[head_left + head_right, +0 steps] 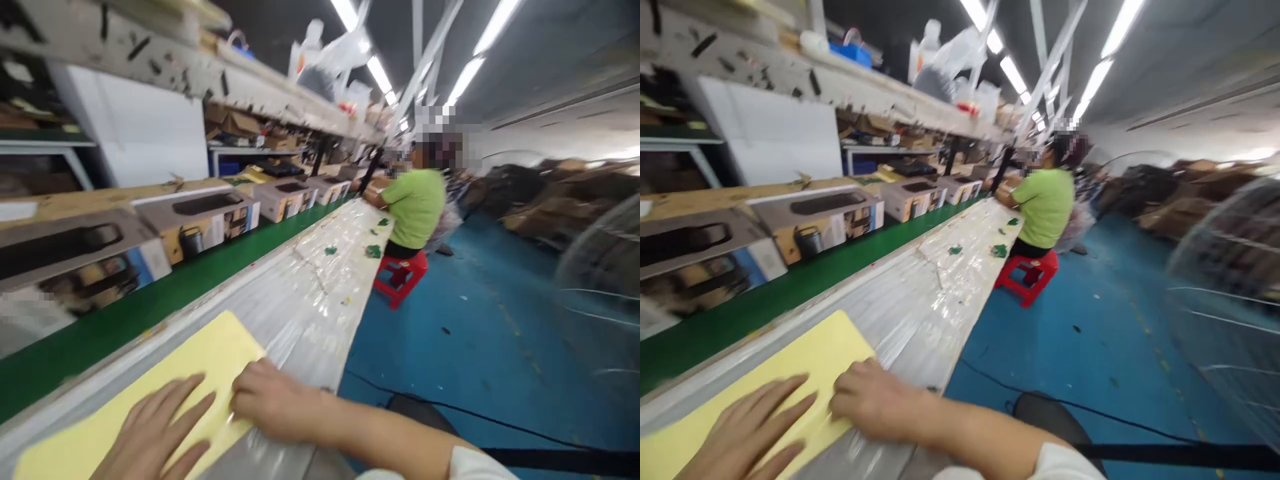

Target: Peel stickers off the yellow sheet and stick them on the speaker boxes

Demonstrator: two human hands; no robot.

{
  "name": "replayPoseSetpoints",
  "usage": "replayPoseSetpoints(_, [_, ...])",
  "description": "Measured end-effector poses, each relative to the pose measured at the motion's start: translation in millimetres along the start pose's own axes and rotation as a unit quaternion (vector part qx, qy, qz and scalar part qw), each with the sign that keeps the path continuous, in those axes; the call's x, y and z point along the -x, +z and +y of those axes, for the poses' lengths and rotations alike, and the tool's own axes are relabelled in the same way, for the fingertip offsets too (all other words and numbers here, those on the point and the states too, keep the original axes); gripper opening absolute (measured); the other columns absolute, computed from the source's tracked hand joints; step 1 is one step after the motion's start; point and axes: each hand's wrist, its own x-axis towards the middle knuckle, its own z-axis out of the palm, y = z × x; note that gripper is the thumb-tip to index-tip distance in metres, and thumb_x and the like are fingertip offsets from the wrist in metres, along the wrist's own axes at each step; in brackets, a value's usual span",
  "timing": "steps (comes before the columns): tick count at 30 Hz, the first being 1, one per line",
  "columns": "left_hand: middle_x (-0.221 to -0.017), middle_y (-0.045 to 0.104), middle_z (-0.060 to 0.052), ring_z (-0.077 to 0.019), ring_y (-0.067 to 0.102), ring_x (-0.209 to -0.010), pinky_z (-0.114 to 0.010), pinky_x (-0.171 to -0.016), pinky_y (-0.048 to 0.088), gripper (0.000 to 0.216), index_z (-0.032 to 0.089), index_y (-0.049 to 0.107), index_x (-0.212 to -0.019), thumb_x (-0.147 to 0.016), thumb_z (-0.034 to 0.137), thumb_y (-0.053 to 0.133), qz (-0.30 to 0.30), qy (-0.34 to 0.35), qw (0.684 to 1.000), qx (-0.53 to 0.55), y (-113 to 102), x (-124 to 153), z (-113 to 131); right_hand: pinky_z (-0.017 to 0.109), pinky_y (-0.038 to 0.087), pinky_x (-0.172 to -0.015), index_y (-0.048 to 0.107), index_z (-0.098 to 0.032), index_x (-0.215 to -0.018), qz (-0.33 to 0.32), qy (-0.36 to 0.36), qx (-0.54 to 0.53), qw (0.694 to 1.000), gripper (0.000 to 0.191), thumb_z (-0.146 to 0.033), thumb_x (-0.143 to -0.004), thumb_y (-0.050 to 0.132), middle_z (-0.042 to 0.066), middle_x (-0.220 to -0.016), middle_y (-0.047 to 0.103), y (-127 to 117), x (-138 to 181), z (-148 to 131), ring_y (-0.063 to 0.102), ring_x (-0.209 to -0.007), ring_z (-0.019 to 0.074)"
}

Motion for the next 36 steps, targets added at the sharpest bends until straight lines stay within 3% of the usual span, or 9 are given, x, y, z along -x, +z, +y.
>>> replayPoseSetpoints(4, [-0.143, 0.063, -0.007, -0.0298, 0.061, -0.126, -0.047, -0.101, 0.054, 0.041, 0.035, 0.064, -0.138, -0.098, 0.042, 0.060, -0.128, -0.054, 0.990, 0.040, -25.9, -11.6, 16.0, 0.037, 0.050, -0.089, 0.065, -0.018, -0.115, 0.071, 0.005, -0.108, 0.992, 0.015, -0.023, -0.105, 0.054, 0.012, -0.109, 0.065, -8.6, 5.2, -6.0, 0.058, -0.100, 0.0218])
replayPoseSetpoints(7, [-0.149, 0.056, -0.011, -0.0309, 0.052, -0.133, -0.050, -0.110, 0.045, 0.042, 0.029, 0.063, -0.138, -0.100, 0.046, 0.057, -0.197, -0.078, 0.975, 0.066, -28.3, -16.7, 18.3, 0.038, 0.051, -0.084, 0.067, -0.018, -0.112, 0.104, -0.017, -0.142, 0.984, 0.017, -0.019, -0.105, 0.052, 0.011, -0.103, 0.064, -6.9, 6.7, -2.3, 0.058, -0.095, 0.0224])
replayPoseSetpoints(10, [-0.152, 0.052, -0.011, -0.0317, 0.048, -0.136, -0.050, -0.113, 0.040, 0.045, 0.028, 0.062, -0.140, -0.101, 0.049, 0.055, -0.226, -0.090, 0.967, 0.073, -29.3, -18.1, 19.8, 0.038, 0.051, -0.082, 0.069, -0.018, -0.107, 0.103, -0.008, -0.141, 0.985, 0.018, -0.017, -0.105, 0.052, 0.010, -0.100, 0.065, -7.0, 6.3, -3.4, 0.058, -0.092, 0.0229])
replayPoseSetpoints(17, [-0.154, 0.051, -0.011, -0.0323, 0.047, -0.138, -0.050, -0.114, 0.038, 0.046, 0.028, 0.061, -0.141, -0.101, 0.050, 0.054, -0.233, -0.095, 0.965, 0.080, -30.9, -18.4, 23.0, 0.041, 0.054, -0.085, 0.067, -0.020, -0.106, 0.075, 0.028, -0.151, 0.985, 0.017, -0.017, -0.104, 0.051, 0.011, -0.105, 0.064, -7.4, 8.4, -7.0, 0.059, -0.097, 0.0249])
replayPoseSetpoints(22, [-0.162, 0.041, -0.014, -0.0337, 0.038, -0.149, -0.055, -0.117, 0.036, 0.047, 0.026, 0.059, -0.143, -0.103, 0.050, 0.049, -0.226, -0.129, 0.965, 0.018, -33.3, -20.7, 22.5, 0.042, 0.057, -0.090, 0.068, -0.021, -0.114, 0.108, 0.032, -0.168, 0.979, 0.016, -0.022, -0.103, 0.057, 0.012, -0.113, 0.063, -14.0, 5.3, -2.6, 0.062, -0.106, 0.0261])
replayPoseSetpoints(26, [-0.161, 0.043, -0.013, -0.0372, 0.034, -0.152, -0.064, -0.119, 0.032, 0.046, 0.024, 0.056, -0.146, -0.106, 0.043, 0.044, -0.243, -0.167, 0.955, -0.041, -37.3, -23.3, 19.1, 0.042, 0.058, -0.087, 0.068, -0.018, -0.116, 0.129, 0.015, -0.144, 0.981, 0.019, -0.019, -0.104, 0.053, 0.014, -0.112, 0.064, -18.3, -8.9, 5.0, 0.063, -0.103, 0.0262])
replayPoseSetpoints(31, [-0.163, 0.040, -0.012, -0.0379, 0.032, -0.153, -0.066, -0.120, 0.032, 0.044, 0.024, 0.054, -0.147, -0.107, 0.039, 0.041, -0.247, -0.175, 0.952, -0.049, -35.3, -22.2, 16.6, 0.041, 0.058, -0.087, 0.069, -0.019, -0.112, 0.087, -0.012, -0.166, 0.982, 0.023, -0.018, -0.105, 0.048, 0.013, -0.109, 0.065, -18.1, -30.7, 18.5, 0.064, -0.103, 0.0261])
replayPoseSetpoints(36, [-0.163, 0.040, -0.012, -0.0383, 0.031, -0.153, -0.068, -0.119, 0.031, 0.044, 0.024, 0.053, -0.148, -0.107, 0.039, 0.042, -0.230, -0.170, 0.957, -0.044, -30.7, -18.2, 15.6, 0.035, 0.056, -0.079, 0.071, -0.019, -0.101, 0.021, 0.003, -0.198, 0.980, 0.019, -0.020, -0.103, 0.052, 0.009, -0.101, 0.064, -16.9, -47.9, 29.5, 0.065, -0.090, 0.0231])
